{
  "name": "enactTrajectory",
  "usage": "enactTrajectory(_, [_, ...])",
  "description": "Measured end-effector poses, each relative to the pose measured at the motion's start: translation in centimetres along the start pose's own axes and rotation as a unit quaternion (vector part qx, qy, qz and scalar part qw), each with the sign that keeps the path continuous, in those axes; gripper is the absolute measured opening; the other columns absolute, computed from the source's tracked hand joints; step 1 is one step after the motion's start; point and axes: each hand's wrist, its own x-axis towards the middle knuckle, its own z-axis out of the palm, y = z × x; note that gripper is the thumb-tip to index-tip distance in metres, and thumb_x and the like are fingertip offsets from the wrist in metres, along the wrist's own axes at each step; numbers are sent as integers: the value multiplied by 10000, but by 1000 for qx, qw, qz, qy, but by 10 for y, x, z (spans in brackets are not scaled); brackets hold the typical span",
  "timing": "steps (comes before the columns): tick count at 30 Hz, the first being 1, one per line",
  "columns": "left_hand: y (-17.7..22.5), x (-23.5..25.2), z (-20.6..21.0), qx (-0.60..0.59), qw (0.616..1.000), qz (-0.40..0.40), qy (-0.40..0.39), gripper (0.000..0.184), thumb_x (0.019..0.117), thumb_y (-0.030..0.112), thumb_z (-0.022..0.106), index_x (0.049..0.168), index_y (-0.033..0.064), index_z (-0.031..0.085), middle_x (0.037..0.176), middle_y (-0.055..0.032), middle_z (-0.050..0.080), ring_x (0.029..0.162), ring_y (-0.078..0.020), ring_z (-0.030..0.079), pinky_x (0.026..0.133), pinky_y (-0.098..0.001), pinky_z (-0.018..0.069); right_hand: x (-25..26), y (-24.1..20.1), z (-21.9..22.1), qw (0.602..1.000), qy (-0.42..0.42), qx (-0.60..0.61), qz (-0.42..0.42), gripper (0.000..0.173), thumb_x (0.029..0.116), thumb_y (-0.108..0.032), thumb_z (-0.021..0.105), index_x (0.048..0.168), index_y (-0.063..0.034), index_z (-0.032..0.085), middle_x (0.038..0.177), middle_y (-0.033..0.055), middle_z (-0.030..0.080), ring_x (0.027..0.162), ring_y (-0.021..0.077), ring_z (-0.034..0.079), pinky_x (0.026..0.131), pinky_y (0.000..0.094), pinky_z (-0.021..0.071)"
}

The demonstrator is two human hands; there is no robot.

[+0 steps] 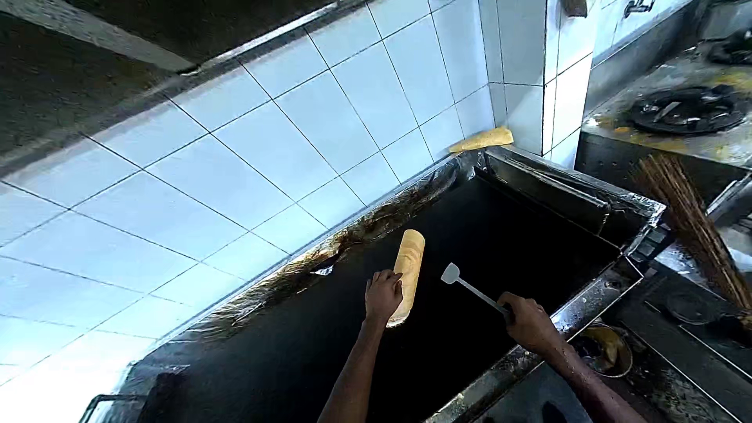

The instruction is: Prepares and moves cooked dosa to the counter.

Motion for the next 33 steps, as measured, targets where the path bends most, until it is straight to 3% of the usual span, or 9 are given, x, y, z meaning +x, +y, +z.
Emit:
enactTrajectory(10, [3,-7,1,-15,1000,-11,17,332,1040,400,555,1240,222,750,1269,-75,676,1225,-295,596,1002,-535,494,8,0,15,1000,-14,9,-14,338,951,-166,568,1282,-140,637,1096,161,702,1046,346,677,886,566,537])
enactTrajectory(13, [1,-5,-3,-65,997,-30,-17,368,1061,419,510,1273,215,730,1321,-84,648,1241,-291,589,1007,-538,494,23,0,17,1000,-17,10,-21,356,939,-167,595,1291,-150,642,1090,153,704,1032,345,678,872,574,538])
enactTrajectory(15, [-2,-1,-5,-129,989,-49,-54,388,1053,391,550,1352,174,667,1385,-134,596,1221,-312,616,1001,-553,529,39,0,15,999,-25,18,-33,353,932,-152,619,1284,-150,650,1083,151,704,1009,344,680,855,582,541])
enactTrajectory(17, [-7,1,-4,-171,979,-67,-84,509,991,314,667,1468,184,546,1480,-172,509,1236,-352,611,1006,-577,532,61,1,12,997,-38,40,-50,360,921,-140,643,1280,-149,658,1048,154,710,913,335,693,790,574,561])
enactTrajectory(20, [-11,1,-3,-197,973,-82,-93,668,930,251,747,1527,208,451,1453,-188,535,1205,-374,629,993,-599,532,98,1,3,989,-94,93,-68,391,934,-108,647,1321,-158,616,970,133,698,660,259,652,597,448,560])
enactTrajectory(24, [-16,1,-2,-222,965,-86,-106,675,929,238,750,1524,176,437,1339,-162,622,1117,-339,663,973,-576,542,148,-17,-4,977,-164,113,-82,366,952,-91,650,1313,-146,621,946,101,708,617,198,614,551,351,521])
enactTrajectory(26, [-18,1,-4,-224,964,-88,-113,679,925,230,756,1526,179,444,1356,-153,618,1108,-334,665,968,-572,540,165,-28,-1,975,-175,106,-88,347,954,-99,652,1297,-145,626,926,91,712,607,180,610,547,328,512])
enactTrajectory(30, [-32,4,-5,-248,957,-87,-123,695,900,208,759,1524,150,458,1418,-175,571,1220,-333,618,1033,-553,512,156,-46,4,981,-143,89,-94,340,968,-87,633,1304,-133,627,920,115,683,596,192,552,557,365,480])
enactTrajectory(33, [-35,-2,-6,-263,952,-123,-102,755,866,325,826,1512,152,475,1464,-197,524,1263,-358,587,1042,-573,503,154,-39,14,980,-127,116,-97,344,932,-84,663,1273,-136,656,876,106,661,575,184,534,533,355,471])
